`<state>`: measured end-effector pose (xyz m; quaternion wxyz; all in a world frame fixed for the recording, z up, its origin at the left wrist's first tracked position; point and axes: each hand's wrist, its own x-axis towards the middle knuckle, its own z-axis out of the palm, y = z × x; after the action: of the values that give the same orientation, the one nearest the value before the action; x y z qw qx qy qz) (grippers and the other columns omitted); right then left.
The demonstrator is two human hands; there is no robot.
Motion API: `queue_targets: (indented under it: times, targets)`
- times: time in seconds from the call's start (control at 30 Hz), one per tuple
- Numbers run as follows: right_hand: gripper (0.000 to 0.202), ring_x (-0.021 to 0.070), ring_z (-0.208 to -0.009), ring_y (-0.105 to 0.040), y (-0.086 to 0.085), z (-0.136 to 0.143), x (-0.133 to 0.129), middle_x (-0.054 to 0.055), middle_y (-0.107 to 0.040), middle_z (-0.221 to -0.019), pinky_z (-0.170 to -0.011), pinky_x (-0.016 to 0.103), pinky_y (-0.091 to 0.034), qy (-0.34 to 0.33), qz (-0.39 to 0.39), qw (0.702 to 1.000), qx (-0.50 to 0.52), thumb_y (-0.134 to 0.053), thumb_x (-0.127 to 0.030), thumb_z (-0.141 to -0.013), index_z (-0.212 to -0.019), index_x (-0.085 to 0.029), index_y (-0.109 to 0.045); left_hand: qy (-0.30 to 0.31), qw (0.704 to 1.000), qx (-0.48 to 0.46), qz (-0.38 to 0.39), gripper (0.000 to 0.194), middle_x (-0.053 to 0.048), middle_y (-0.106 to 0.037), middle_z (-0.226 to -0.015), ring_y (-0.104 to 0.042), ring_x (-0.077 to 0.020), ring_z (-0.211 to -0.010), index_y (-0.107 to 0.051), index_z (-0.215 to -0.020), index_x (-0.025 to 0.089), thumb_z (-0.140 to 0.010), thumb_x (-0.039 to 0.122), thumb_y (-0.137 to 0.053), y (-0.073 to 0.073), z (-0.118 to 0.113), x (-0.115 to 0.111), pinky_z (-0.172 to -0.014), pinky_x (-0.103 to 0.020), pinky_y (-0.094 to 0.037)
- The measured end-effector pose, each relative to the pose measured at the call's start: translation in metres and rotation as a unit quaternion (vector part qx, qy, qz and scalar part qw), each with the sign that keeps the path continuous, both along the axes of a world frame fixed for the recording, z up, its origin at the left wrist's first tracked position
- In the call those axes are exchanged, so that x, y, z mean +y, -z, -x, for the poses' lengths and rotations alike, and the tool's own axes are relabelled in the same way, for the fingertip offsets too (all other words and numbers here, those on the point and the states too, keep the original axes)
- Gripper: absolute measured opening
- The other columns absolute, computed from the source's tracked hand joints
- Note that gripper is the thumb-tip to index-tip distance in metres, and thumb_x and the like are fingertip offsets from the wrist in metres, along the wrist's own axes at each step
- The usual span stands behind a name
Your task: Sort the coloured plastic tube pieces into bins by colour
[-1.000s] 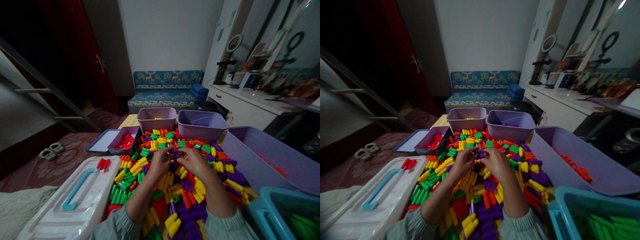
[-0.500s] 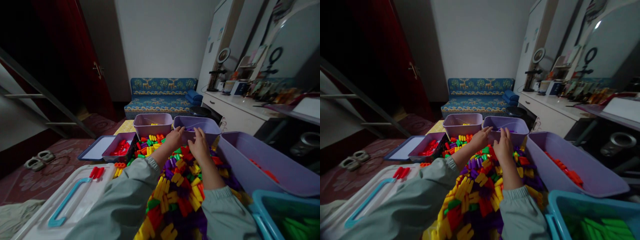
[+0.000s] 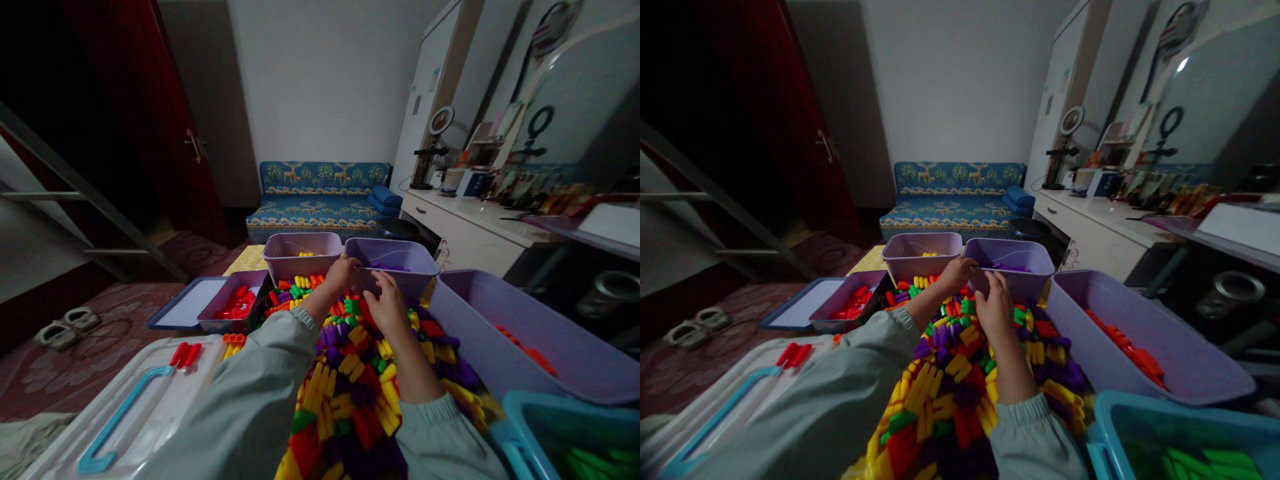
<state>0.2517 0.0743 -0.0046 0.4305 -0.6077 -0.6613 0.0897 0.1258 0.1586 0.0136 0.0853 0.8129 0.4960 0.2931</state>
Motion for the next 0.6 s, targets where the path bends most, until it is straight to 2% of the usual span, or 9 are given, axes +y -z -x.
queue_targets:
  times: [0.07,0.13,0.2,0.27,0.37,0.43,0.6]
  targets:
    - [0.040,0.0215,-0.112,-0.058,0.000,0.002,-0.009,0.013,-0.060,-0.124,-0.094,0.033,-0.047,-0.019,0.018,1.000,-0.014,-0.053,-0.017,-0.080,-0.118,-0.014,-0.060,-0.009,0.999,-0.047,-0.025,0.033,-0.010,-0.062,-0.109,-0.062,-0.0162,-0.089,-0.065,-0.113,0.016,-0.083,0.016,-0.053,-0.001,0.007,-0.015,-0.084,-0.027,-0.049]
    - [0.030,0.0190,-0.100,-0.063,0.001,0.004,-0.018,0.009,-0.068,-0.107,-0.088,0.030,-0.048,-0.049,0.073,0.995,-0.045,-0.053,-0.016,-0.079,-0.107,-0.016,-0.066,-0.008,0.996,-0.083,-0.038,0.031,-0.009,-0.064,-0.104,-0.062,-0.0153,-0.084,-0.067,-0.109,0.016,-0.081,0.015,-0.054,0.000,0.019,-0.033,-0.080,-0.026,-0.049]
    - [0.025,0.0174,-0.090,-0.066,0.004,0.008,-0.027,0.006,-0.072,-0.095,-0.081,0.027,-0.048,-0.080,0.140,0.983,-0.083,-0.055,-0.015,-0.077,-0.097,-0.018,-0.069,0.002,0.997,-0.072,-0.006,0.025,-0.006,-0.069,-0.090,-0.063,-0.0158,-0.081,-0.071,-0.097,0.017,-0.080,0.015,-0.054,0.003,0.035,-0.052,-0.076,-0.025,-0.048]
    - [0.022,0.0181,-0.087,-0.066,0.006,0.014,-0.033,0.005,-0.073,-0.090,-0.075,0.026,-0.046,-0.099,0.192,0.968,-0.126,-0.058,-0.015,-0.074,-0.091,-0.021,-0.071,0.010,0.997,-0.025,0.067,0.021,-0.004,-0.071,-0.082,-0.063,-0.0163,-0.076,-0.073,-0.090,0.018,-0.077,0.016,-0.057,0.007,0.053,-0.070,-0.071,-0.024,-0.047]
    - [0.028,0.0210,-0.094,-0.065,0.008,0.023,-0.039,0.004,-0.072,-0.095,-0.076,0.028,-0.045,-0.096,0.222,0.954,-0.177,-0.061,-0.014,-0.071,-0.094,-0.025,-0.071,0.058,0.983,0.067,0.158,0.024,-0.003,-0.071,-0.081,-0.064,-0.0176,-0.074,-0.073,-0.090,0.020,-0.067,0.021,-0.067,0.016,0.072,-0.092,-0.067,-0.024,-0.047]
    - [0.038,0.0219,-0.100,-0.064,0.008,0.028,-0.042,0.005,-0.071,-0.103,-0.080,0.029,-0.044,-0.095,0.219,0.951,-0.197,-0.060,-0.011,-0.069,-0.102,-0.026,-0.070,0.076,0.977,0.103,0.173,0.030,-0.003,-0.071,-0.083,-0.064,-0.0195,-0.078,-0.073,-0.092,0.022,-0.062,0.025,-0.071,0.023,0.075,-0.103,-0.069,-0.025,-0.047]
    - [0.054,0.0230,-0.106,-0.061,0.010,0.033,-0.047,0.008,-0.066,-0.115,-0.086,0.032,-0.043,-0.101,0.205,0.942,-0.246,-0.054,-0.005,-0.069,-0.119,-0.024,-0.062,0.026,0.983,0.109,0.143,0.038,-0.008,-0.067,-0.091,-0.063,-0.0242,-0.083,-0.070,-0.095,0.018,-0.059,0.030,-0.072,0.038,0.062,-0.115,-0.070,-0.028,-0.047]
